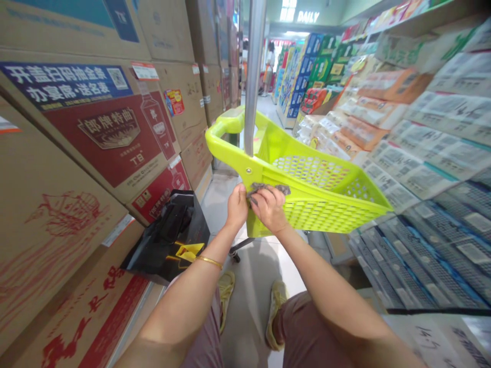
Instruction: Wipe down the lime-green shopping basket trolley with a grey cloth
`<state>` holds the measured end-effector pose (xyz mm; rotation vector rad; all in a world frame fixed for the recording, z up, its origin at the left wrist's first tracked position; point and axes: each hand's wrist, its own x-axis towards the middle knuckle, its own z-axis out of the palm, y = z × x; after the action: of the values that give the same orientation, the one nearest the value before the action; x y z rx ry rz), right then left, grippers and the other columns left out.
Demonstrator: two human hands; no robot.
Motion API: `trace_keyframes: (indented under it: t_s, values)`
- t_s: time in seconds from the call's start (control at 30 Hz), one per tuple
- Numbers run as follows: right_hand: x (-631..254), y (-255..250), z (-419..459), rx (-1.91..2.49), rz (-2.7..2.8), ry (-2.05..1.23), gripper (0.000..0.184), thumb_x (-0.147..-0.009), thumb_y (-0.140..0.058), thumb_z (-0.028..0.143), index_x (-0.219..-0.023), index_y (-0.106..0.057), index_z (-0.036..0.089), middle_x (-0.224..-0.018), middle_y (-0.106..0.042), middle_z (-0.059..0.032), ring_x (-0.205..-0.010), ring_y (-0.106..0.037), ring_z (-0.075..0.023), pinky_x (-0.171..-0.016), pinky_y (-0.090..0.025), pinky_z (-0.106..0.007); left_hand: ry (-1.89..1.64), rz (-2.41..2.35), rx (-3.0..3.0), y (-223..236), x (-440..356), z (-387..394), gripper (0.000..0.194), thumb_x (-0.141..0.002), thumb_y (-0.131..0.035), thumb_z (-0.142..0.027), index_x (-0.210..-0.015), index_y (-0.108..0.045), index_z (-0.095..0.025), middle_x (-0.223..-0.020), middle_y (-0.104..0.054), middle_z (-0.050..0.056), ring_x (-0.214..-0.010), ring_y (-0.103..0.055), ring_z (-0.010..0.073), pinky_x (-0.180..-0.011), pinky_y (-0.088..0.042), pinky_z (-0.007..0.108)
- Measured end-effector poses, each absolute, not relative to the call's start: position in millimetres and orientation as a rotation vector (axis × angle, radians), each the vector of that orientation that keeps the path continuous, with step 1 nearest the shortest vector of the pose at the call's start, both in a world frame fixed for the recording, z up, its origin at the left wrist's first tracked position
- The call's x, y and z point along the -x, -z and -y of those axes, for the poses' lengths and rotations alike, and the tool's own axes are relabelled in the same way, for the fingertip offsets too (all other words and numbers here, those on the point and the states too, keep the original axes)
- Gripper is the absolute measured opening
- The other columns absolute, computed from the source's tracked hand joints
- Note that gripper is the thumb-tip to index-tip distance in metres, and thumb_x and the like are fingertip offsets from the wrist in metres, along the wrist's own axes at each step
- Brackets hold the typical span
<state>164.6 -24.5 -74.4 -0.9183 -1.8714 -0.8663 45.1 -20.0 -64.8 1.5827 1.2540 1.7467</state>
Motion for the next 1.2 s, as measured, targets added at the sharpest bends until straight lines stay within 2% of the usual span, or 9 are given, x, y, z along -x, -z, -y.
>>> trace_keyframes:
  t_s: [0.13,0.23,0.4,0.57,0.73,0.93,1.1,1.2]
  values:
    - [-145,44,20,0.964,1.663,0.86,0.018,-0.086,-0.054,0.032,-0.097,-0.065,0.023,-0.104,-0.057,-0.0081,-0.112,-0.038,-0.0222,-0.096,-0.03,-0.036,-1.77,-1.217,-1.584,67,-43,22,0.05,-0.09,-0.028,-0.058,-0.09,-0.057,-0.017,-0.087,-0.064,0.006,-0.085,-0.058,0.0157,-0.08,-0.045,0.027]
    - [-137,42,18,0.948,1.642,0.85,0.019,-0.086,-0.054,0.034,-0.096,-0.065,0.023,-0.1,-0.056,-0.0076,-0.109,-0.038,-0.0213,-0.094,-0.031,-0.035,-1.75,-1.196,-1.585,67,-41,24,0.049,-0.09,-0.029,-0.057,-0.092,-0.058,-0.017,-0.091,-0.065,0.006,-0.087,-0.058,0.0162,-0.082,-0.045,0.028]
    - [-144,68,20,0.937,1.778,0.893,0.016,-0.087,-0.053,0.032,-0.089,-0.066,0.023,-0.094,-0.057,-0.0064,-0.103,-0.04,-0.0196,-0.092,-0.029,-0.034,-1.688,-1.189,-1.556,65,-33,23,0.048,-0.09,-0.032,-0.057,-0.09,-0.058,-0.017,-0.088,-0.065,0.005,-0.083,-0.058,0.0152,-0.077,-0.046,0.026]
    - [-158,99,30,0.878,2.067,0.889,0.016,-0.088,-0.05,0.025,-0.092,-0.066,0.022,-0.095,-0.06,-0.0053,-0.099,-0.043,-0.0181,-0.086,-0.028,-0.032,-1.669,-1.211,-1.481,63,-28,21,0.047,-0.09,-0.031,-0.056,-0.087,-0.057,-0.016,-0.083,-0.063,0.003,-0.078,-0.056,0.014,-0.071,-0.045,0.024]
    - [-160,113,32,0.853,2.181,0.812,0.018,-0.088,-0.049,0.02,-0.096,-0.065,0.02,-0.097,-0.062,-0.0059,-0.099,-0.042,-0.018,-0.084,-0.027,-0.032,-1.686,-1.254,-1.492,63,-25,21,0.048,-0.091,-0.03,-0.054,-0.09,-0.058,-0.016,-0.087,-0.064,0.004,-0.082,-0.057,0.0149,-0.075,-0.045,0.025]
    - [-145,85,25,0.982,2.037,0.809,0.021,-0.089,-0.047,0.025,-0.103,-0.064,0.024,-0.103,-0.061,-0.0065,-0.105,-0.04,-0.0192,-0.091,-0.026,-0.034,-1.699,-1.234,-1.464,64,-25,18,0.05,-0.091,-0.028,-0.056,-0.094,-0.058,-0.016,-0.091,-0.066,0.006,-0.086,-0.059,0.0161,-0.081,-0.046,0.028]
    - [-130,47,21,1.071,1.804,0.8,0.022,-0.089,-0.048,0.03,-0.101,-0.065,0.025,-0.105,-0.06,-0.0074,-0.107,-0.04,-0.0206,-0.094,-0.028,-0.036,-1.7,-1.162,-1.504,62,-27,21,0.051,-0.09,-0.028,-0.057,-0.099,-0.058,-0.016,-0.098,-0.066,0.007,-0.096,-0.059,0.0176,-0.088,-0.044,0.029]
    - [-125,40,20,1.11,1.713,0.803,0.023,-0.088,-0.049,0.034,-0.099,-0.066,0.024,-0.102,-0.06,-0.0083,-0.105,-0.041,-0.0215,-0.093,-0.027,-0.036,-1.687,-1.124,-1.51,63,-28,23,0.05,-0.09,-0.029,-0.057,-0.099,-0.058,-0.018,-0.101,-0.065,0.007,-0.098,-0.058,0.0175,-0.09,-0.044,0.03]
